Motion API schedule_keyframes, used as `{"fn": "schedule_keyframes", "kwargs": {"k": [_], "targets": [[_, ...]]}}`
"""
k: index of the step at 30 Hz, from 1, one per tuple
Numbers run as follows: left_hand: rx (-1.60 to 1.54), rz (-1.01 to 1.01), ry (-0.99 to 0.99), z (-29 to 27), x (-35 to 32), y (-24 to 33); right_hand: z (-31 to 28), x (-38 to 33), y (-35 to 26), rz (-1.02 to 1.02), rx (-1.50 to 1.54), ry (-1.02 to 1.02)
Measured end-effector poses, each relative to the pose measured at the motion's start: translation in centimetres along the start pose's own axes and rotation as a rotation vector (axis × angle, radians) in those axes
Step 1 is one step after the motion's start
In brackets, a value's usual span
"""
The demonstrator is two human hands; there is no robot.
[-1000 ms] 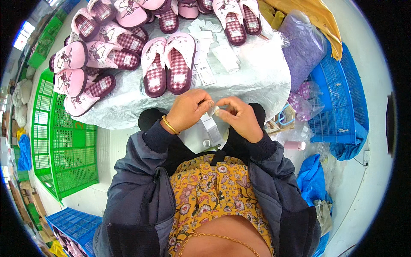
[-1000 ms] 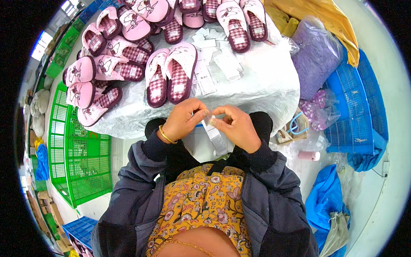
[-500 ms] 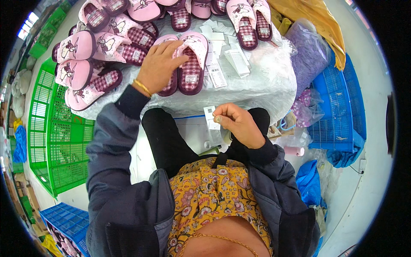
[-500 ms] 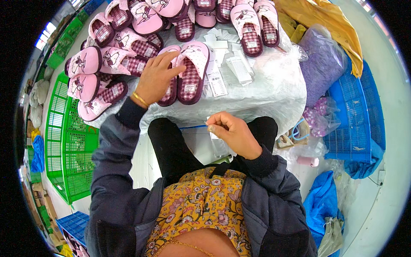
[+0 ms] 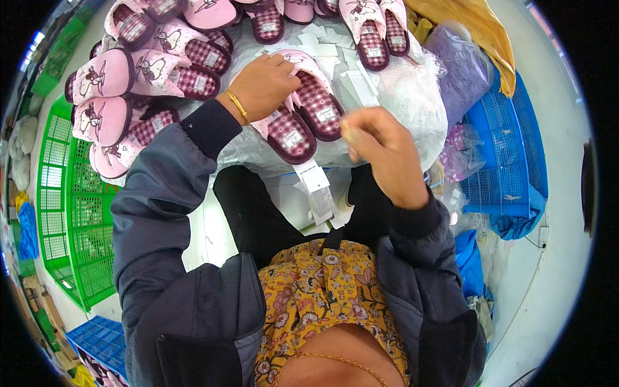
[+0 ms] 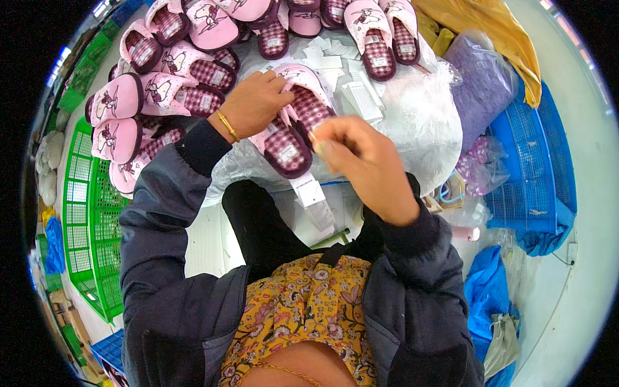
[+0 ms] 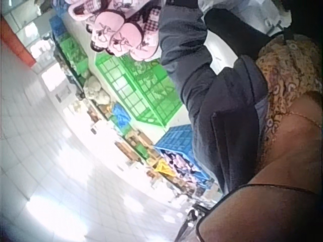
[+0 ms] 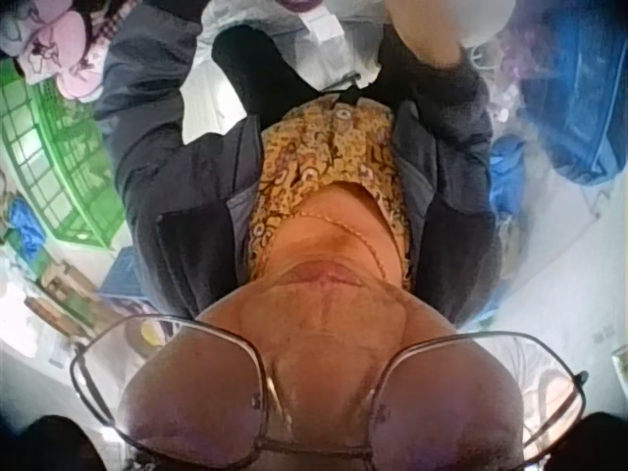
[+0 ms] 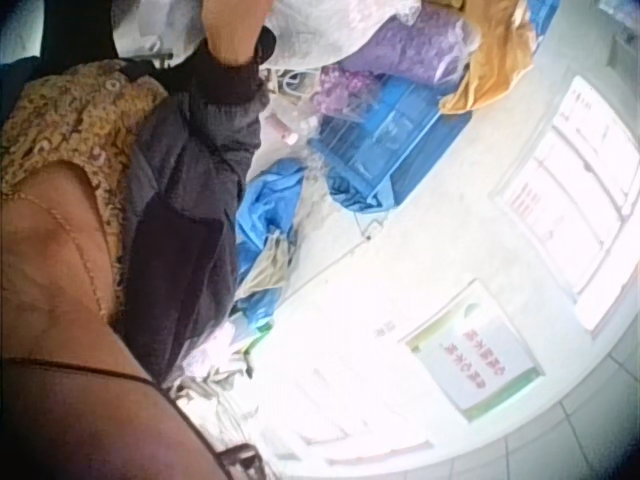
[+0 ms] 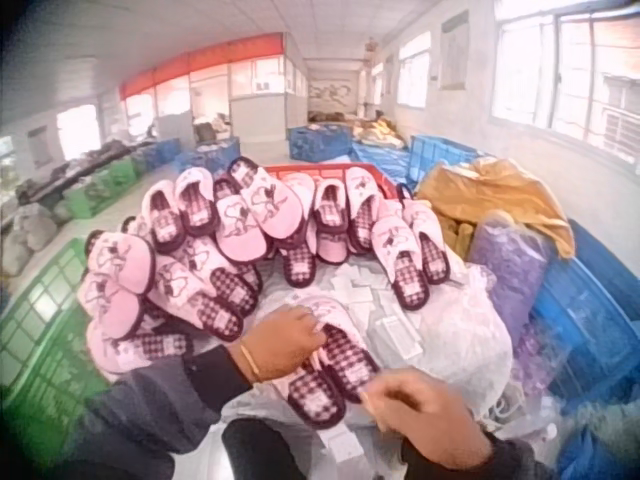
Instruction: The person repeatedly picks up small white tags, folds them, and attaches them to pairs of pink and maroon slippers on a table. The person handles the slippers and tags one at a time, placing the tagged pairs back on the table.
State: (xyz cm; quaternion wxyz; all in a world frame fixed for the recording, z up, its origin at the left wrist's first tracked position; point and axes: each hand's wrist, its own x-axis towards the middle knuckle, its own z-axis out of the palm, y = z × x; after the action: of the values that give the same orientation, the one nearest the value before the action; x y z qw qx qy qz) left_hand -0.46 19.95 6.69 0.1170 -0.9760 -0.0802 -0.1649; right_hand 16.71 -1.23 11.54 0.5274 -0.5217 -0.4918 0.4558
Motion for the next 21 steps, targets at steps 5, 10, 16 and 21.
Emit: {"fn": "schedule_keyframes", "kwargs": {"k": [5,10,16,21], "targets": [[-0.125,-0.068,0.016,0.7,0.6,-0.2,1.1,6.5,6.2,0.063,-0.060,0.079],[-0.208,-0.141,-0.023,0.1,0.9,0.1,1.6,9.6,10.9,-0.034,-0.337,0.232],[-0.251,-0.358,-0.004,2.7,0.9,-0.1,2.1,10.5,10.3,-0.016,-0.544,0.248],[-0.358,-0.394,-0.089,3.1,1.1,-0.8,1.7,10.9,11.0,0.011,-0.520,0.200]]}}
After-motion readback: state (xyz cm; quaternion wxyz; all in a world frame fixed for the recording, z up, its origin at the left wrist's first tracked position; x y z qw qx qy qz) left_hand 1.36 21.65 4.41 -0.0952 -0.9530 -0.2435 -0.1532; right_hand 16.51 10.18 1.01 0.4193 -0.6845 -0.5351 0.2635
